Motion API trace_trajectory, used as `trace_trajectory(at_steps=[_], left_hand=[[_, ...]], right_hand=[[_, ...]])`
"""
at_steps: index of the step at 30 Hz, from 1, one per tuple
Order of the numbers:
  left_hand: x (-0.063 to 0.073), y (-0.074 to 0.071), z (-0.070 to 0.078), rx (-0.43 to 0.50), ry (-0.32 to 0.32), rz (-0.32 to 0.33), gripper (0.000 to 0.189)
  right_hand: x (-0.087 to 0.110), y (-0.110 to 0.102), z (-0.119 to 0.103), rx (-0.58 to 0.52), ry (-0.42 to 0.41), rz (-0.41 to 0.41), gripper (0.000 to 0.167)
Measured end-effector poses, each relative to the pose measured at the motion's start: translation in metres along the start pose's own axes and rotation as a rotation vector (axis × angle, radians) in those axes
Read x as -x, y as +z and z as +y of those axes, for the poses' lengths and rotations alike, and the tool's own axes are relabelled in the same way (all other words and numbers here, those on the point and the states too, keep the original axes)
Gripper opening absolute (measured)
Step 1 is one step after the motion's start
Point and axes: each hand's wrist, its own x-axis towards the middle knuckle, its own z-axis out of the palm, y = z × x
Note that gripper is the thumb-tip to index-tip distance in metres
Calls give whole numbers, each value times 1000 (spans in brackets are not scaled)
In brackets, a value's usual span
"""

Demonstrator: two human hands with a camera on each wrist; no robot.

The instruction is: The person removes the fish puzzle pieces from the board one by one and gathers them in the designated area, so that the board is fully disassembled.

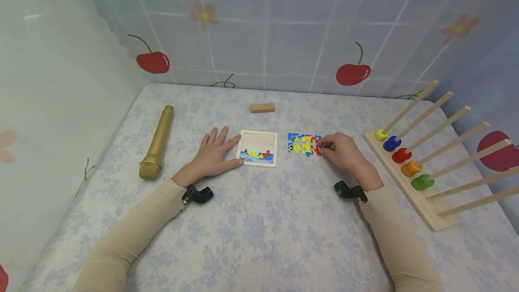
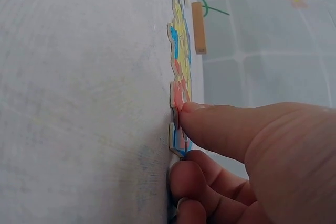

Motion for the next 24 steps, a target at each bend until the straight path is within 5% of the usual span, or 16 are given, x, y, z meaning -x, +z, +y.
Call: trace_trajectory(at_steps=[24], left_hand=[[-1, 2, 0, -6, -5, -2, 84]], right_hand=[[0, -9, -10, -25, 7, 13, 21]])
